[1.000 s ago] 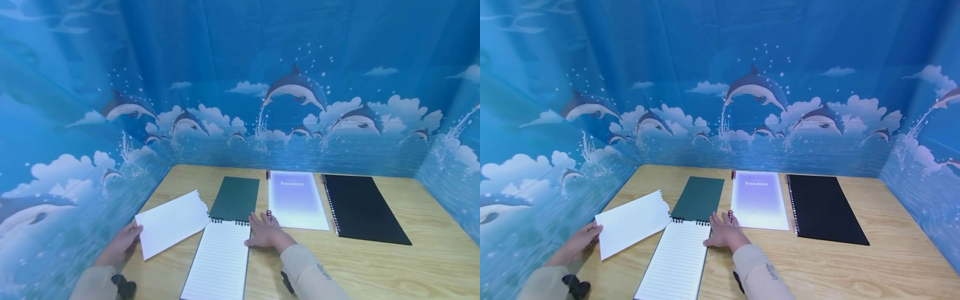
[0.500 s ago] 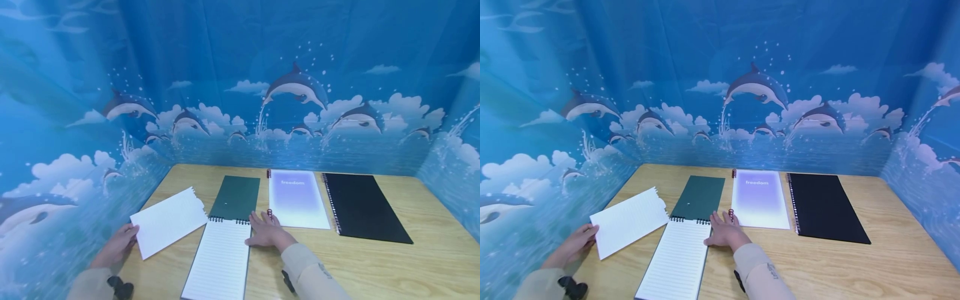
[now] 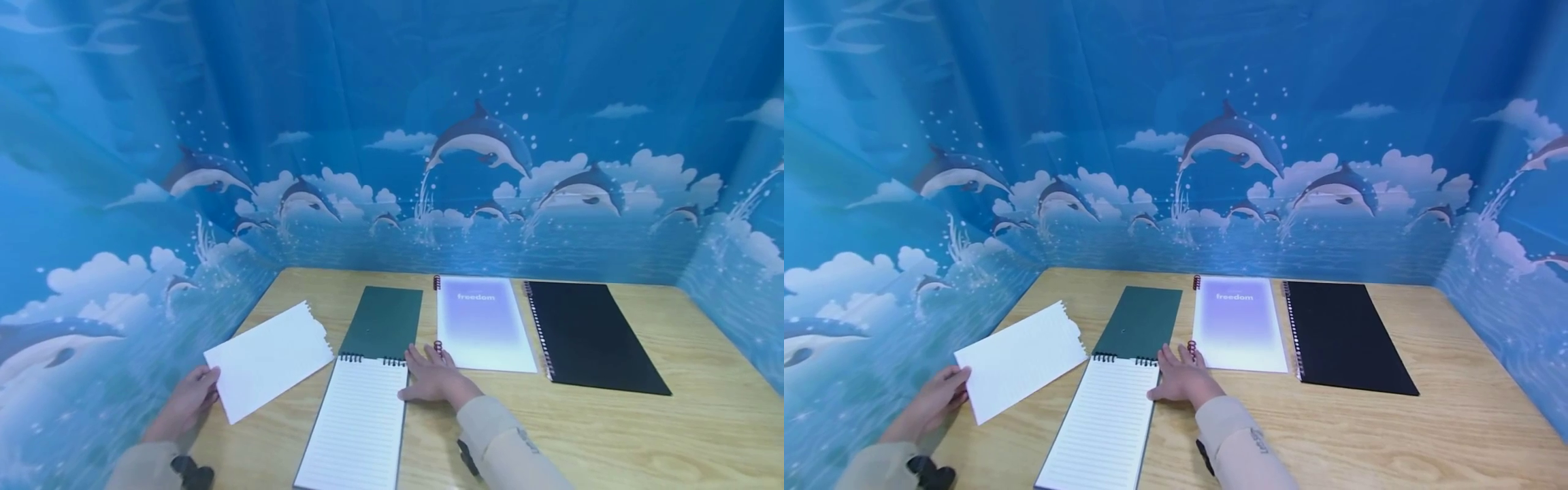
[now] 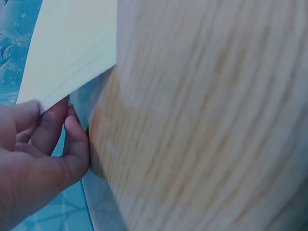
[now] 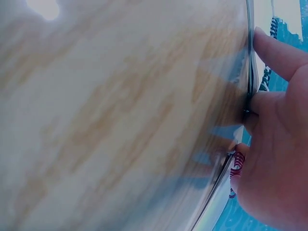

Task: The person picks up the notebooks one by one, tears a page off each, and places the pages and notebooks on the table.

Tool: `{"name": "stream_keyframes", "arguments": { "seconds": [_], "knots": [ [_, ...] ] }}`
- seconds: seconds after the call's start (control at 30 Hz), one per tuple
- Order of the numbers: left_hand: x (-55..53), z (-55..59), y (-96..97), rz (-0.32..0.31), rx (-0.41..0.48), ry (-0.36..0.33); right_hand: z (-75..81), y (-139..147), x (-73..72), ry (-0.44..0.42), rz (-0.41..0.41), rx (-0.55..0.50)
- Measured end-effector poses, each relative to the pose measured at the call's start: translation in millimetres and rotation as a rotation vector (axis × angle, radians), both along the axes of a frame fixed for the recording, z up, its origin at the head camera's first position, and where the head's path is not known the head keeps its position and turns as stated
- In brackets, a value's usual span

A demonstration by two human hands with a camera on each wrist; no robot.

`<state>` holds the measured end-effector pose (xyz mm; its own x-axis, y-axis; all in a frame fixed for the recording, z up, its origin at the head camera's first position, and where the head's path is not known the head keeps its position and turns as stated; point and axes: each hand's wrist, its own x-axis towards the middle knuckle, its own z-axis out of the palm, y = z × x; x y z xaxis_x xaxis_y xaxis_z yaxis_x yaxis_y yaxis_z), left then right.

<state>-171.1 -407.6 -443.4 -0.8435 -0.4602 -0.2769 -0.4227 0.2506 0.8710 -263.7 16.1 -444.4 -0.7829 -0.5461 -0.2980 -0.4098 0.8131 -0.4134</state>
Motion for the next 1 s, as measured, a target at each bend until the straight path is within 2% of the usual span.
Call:
{"name": "stream_keyframes", "arguments": {
  "seconds": [0.13,0.23,0.37,0.47,0.57,0.63,0.73,0.8,0.87,0.9,0.97,1.0],
  "knots": [
    [0.0,1.1,0.7,0.024,-0.005,0.003,0.6,-0.5,0.6,0.002,0.000,-0.010],
    [-0.2,3.6,2.4,0.063,-0.051,0.006,0.5,-1.1,1.6,0.006,0.000,-0.019],
    [1.3,12.4,5.9,0.081,-0.203,0.030,1.4,-1.4,2.4,-0.004,0.006,-0.013],
    [4.9,26.6,10.4,0.059,-0.314,0.120,2.0,-0.7,1.5,-0.008,0.000,-0.008],
    [7.7,43.0,17.7,0.064,-0.379,0.248,1.4,-0.1,0.1,-0.001,-0.011,-0.007],
    [8.1,50.5,24.5,0.114,-0.435,0.342,1.1,0.2,-0.8,0.002,-0.016,-0.005],
    [7.9,55.4,35.2,0.146,-0.578,0.552,0.8,0.3,-1.3,0.008,-0.009,-0.002],
    [6.8,54.4,40.9,0.107,-0.743,0.737,0.9,0.0,-0.9,0.011,-0.004,-0.004],
    [5.5,50.9,44.3,0.010,-0.923,0.899,0.9,-0.4,-0.4,0.012,0.000,-0.004],
    [4.6,48.4,45.2,-0.060,-0.991,0.965,0.8,-0.6,-0.2,0.013,0.000,-0.004],
    [2.9,41.5,46.0,-0.204,-1.098,1.043,1.0,-1.0,0.2,0.018,0.003,0.001],
    [2.4,37.4,46.2,-0.265,-1.131,1.052,0.8,-0.9,0.3,0.020,0.004,0.003]
  ]
}}
